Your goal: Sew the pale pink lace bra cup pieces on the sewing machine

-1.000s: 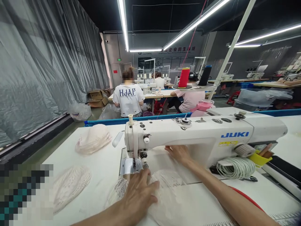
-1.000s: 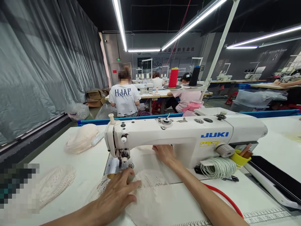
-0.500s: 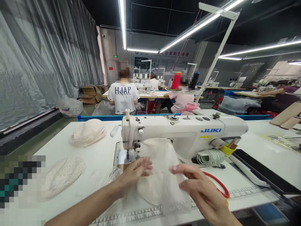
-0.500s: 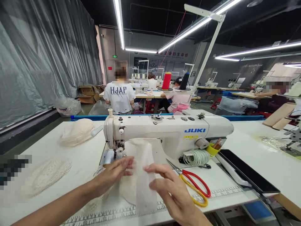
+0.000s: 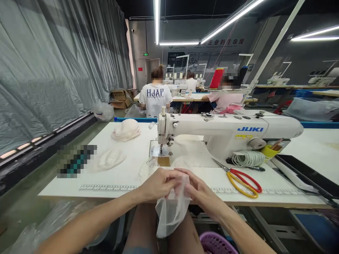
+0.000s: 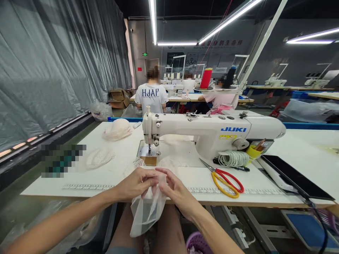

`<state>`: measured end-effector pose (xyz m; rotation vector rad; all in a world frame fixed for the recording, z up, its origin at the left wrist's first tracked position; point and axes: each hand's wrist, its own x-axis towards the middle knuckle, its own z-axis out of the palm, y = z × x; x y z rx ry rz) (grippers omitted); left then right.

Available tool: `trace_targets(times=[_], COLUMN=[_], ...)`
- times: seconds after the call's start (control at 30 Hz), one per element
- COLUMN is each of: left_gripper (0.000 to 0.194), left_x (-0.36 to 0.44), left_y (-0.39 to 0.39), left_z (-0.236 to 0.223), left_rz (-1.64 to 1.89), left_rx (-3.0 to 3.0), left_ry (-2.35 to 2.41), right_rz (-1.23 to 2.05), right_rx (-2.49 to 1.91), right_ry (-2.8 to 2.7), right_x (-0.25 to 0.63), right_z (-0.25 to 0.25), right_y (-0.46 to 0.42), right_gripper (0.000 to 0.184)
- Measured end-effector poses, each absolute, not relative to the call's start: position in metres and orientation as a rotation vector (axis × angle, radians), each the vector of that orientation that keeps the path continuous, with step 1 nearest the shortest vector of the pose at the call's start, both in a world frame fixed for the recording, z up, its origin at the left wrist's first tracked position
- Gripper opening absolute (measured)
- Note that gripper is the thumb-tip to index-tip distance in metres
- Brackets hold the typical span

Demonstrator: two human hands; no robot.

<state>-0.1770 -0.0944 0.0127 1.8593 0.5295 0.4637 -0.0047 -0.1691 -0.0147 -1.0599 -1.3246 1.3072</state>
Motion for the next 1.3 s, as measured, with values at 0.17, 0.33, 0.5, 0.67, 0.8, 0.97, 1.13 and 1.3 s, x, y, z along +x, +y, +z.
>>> trace_targets(times=[0.17, 0.33, 0.5, 0.67, 0.8, 0.97, 1.13, 1.3], left_gripper=[0.037, 0.030, 0.030, 0.029, 0.023, 0.018, 0.029, 0.020], left_x=[-0.205, -0.216, -0.220, -0.227, -0.238, -0.267, -0.280, -0.250], left_y=[-0.107, -0.111, -0.105, -0.102, -0.104, -0.108, -0.068, 0.010], left_z=[0.017, 0.008, 0.004, 0.001, -0.006, -0.003, 0.032, 0.031], left_rz=[0.433, 0.354, 0.271, 0.238, 0.275, 0.189, 0.177, 0.288], left_rx=[1.923, 1.721, 1.596, 1.561, 1.553, 1.541, 1.815, 2.302], left_ry=[0.752, 0.680, 0.640, 0.680, 0.712, 0.737, 0.873, 1.128], right_rz=[1.249, 1.067, 0.813, 0.742, 0.967, 1.431, 1.516, 0.877], right_rx=[-1.213, -1.302, -1.443, -1.488, -1.442, -1.289, -1.278, -1.603], right_ry=[-1.350, -1.499, -1.661, -1.705, -1.725, -1.961, -1.845, -1.924], right_x=[-0.021, -0.024, -0.030, -0.032, -0.035, -0.043, -0.055, -0.058], right_z=[-0.016, -0.013, -0.014, -0.013, -0.014, -0.012, -0.002, -0.013], right_y=[-0.162, -0.172, -0.175, -0.167, -0.167, -0.184, -0.157, -0.085], right_gripper=[0.037, 0.034, 0.032, 0.031, 0.029, 0.026, 0.032, 0.030])
